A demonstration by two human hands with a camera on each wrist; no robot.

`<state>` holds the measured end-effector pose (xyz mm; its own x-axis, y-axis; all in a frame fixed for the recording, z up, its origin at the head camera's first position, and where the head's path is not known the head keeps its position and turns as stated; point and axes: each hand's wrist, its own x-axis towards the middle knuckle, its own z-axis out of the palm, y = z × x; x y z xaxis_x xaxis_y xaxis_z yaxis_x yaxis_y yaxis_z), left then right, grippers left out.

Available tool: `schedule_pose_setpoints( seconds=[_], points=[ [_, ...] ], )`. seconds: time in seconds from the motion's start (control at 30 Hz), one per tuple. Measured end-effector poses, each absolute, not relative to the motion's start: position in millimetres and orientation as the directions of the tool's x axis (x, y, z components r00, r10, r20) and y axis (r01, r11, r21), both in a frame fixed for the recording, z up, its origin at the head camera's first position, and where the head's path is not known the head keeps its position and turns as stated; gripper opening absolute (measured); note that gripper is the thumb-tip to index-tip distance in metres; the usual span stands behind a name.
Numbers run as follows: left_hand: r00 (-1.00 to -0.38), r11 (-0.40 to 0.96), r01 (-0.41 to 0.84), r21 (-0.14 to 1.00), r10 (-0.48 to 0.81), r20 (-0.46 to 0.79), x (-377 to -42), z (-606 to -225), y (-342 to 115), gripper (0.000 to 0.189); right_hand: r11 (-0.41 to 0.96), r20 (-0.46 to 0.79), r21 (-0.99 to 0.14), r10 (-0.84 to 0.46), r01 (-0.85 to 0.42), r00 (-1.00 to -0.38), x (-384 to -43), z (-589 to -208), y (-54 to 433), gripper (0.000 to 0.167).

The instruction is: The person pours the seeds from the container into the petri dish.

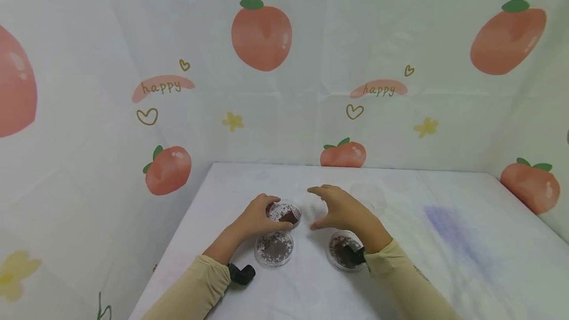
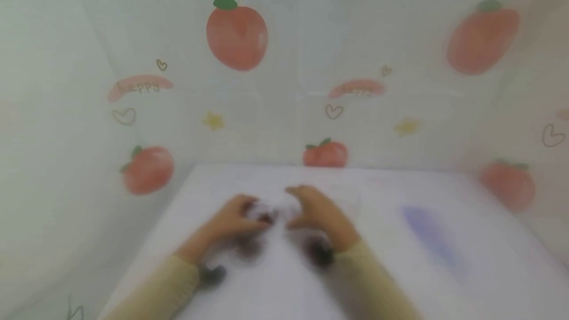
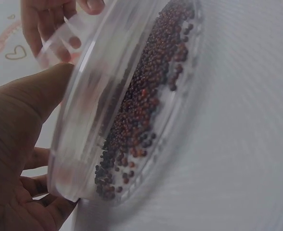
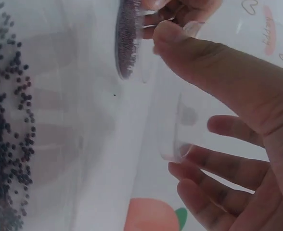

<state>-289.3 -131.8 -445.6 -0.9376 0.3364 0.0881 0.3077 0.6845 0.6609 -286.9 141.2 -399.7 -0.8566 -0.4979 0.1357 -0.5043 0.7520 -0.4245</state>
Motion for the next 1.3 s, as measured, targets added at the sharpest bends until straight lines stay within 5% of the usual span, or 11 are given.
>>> schedule_pose_setpoints(
  seconds=[0.27, 1.3],
  points=[
    [-0.934, 0.694, 0.324, 0.643, 0.341, 0.104, -288.4, -446.5, -132.0, 0.083, 0.761, 0.094, -0.362, -0.545, -0.539, -0.833, -290.9, -399.4, 128.9, 0.063],
    [-0.919, 0.647, 0.346, 0.679, 0.378, 0.108, -291.5, -446.0, -135.1, 0.078, 0.751, -0.008, -0.373, -0.59, -0.545, -0.807, -301.2, -398.9, 95.9, 0.06]
  ],
)
